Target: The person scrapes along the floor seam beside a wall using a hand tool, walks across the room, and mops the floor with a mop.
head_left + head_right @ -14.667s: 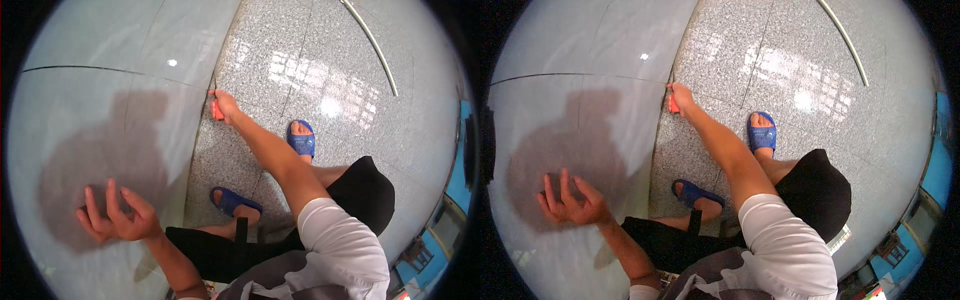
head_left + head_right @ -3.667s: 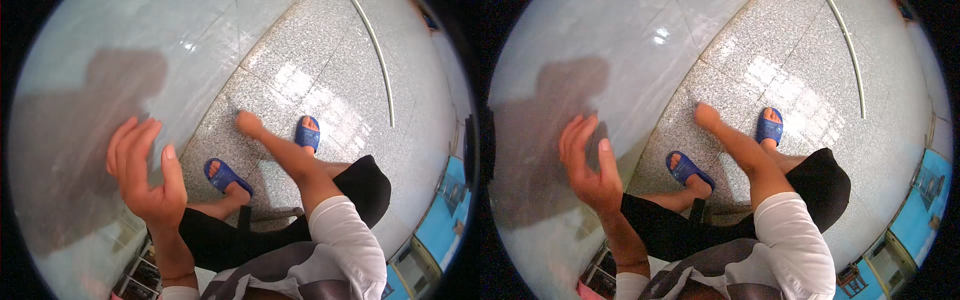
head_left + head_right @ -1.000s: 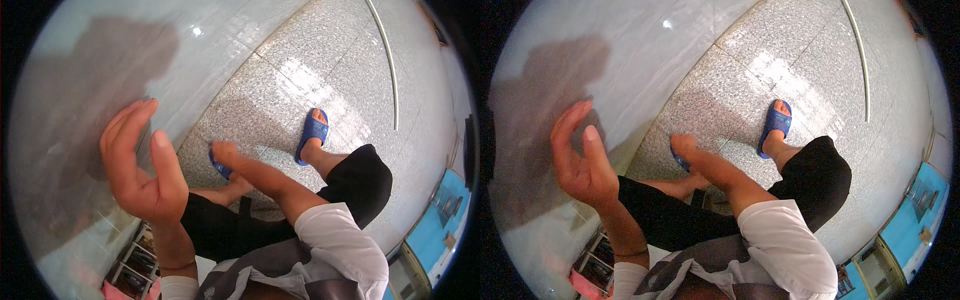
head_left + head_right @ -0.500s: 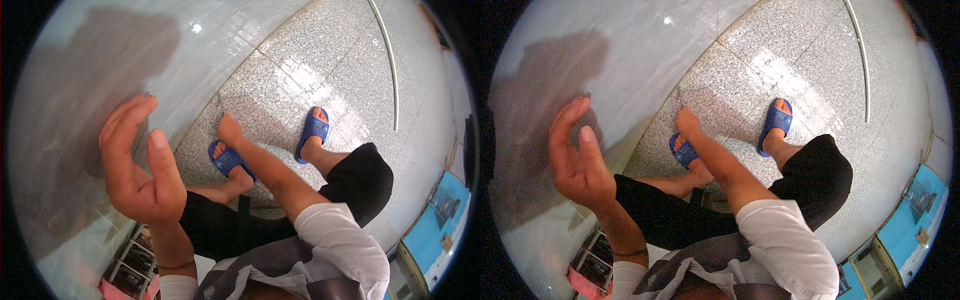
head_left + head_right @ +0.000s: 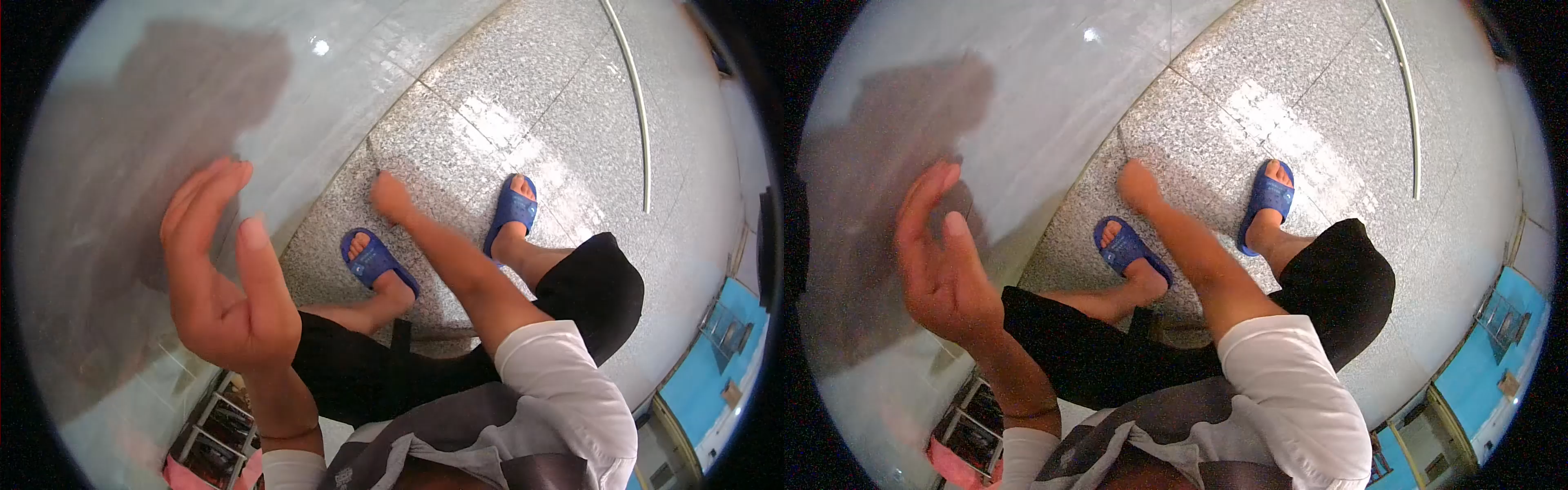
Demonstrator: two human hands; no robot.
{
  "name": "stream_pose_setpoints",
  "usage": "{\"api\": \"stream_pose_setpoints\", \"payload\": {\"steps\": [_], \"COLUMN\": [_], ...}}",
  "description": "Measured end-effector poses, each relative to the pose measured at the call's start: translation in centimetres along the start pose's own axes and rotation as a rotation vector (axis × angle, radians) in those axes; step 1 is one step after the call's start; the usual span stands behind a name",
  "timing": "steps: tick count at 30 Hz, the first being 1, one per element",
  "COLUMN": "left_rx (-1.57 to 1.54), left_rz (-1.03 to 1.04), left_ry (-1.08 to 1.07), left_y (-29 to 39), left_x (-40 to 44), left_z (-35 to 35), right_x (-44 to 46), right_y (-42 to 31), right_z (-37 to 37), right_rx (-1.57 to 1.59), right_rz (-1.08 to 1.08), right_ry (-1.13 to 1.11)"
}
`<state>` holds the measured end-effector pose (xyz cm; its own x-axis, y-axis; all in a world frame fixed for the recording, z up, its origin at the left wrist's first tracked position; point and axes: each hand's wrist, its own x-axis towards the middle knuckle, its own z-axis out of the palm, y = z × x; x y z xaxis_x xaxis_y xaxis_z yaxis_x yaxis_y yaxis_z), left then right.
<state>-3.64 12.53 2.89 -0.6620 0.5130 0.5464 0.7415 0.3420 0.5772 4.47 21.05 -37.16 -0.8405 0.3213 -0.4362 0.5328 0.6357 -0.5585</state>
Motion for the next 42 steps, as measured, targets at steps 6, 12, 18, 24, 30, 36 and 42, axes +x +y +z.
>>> {"api": "stream_pose_setpoints", "payload": {"steps": [6, 12, 18, 24, 30, 36, 42], "left_rx": [0.072, 0.061, -0.004, 0.105, 0.138, 0.082, 0.168], "left_rz": [0.005, 0.035, -0.012, 0.068, 0.047, -0.004, 0.096], "left_ry": [-0.082, -0.052, -0.066, -0.071, -0.051, -0.110, -0.078], "left_y": [0.8, -0.2, -0.3, 0.4, 0.3, 0.1, -0.2], "left_x": [0.4, -0.1, -0.4, 0.3, -0.1, -0.3, 0.1], "left_z": [0.0, -0.4, -0.6, 0.5, 0.4, -0.1, 0.7], "right_x": [-6.7, -4.8, -0.3, -5.8, -4.8, -0.4, -4.2], "right_y": [-8.6, -3.5, 1.2, -6.4, -4.6, 0.6, -6.5], "right_z": [1.3, -1.9, -1.9, 0.9, 1.2, -3.5, 5.7], "right_rx": [0.009, -0.035, -0.022, -0.023, -0.008, 0.241, 0.150], "right_rz": [-0.064, -0.078, -0.062, -0.118, -0.242, 0.319, 0.025], "right_ry": [-0.293, -0.225, 0.050, -0.279, -0.340, 0.141, -0.106]}}
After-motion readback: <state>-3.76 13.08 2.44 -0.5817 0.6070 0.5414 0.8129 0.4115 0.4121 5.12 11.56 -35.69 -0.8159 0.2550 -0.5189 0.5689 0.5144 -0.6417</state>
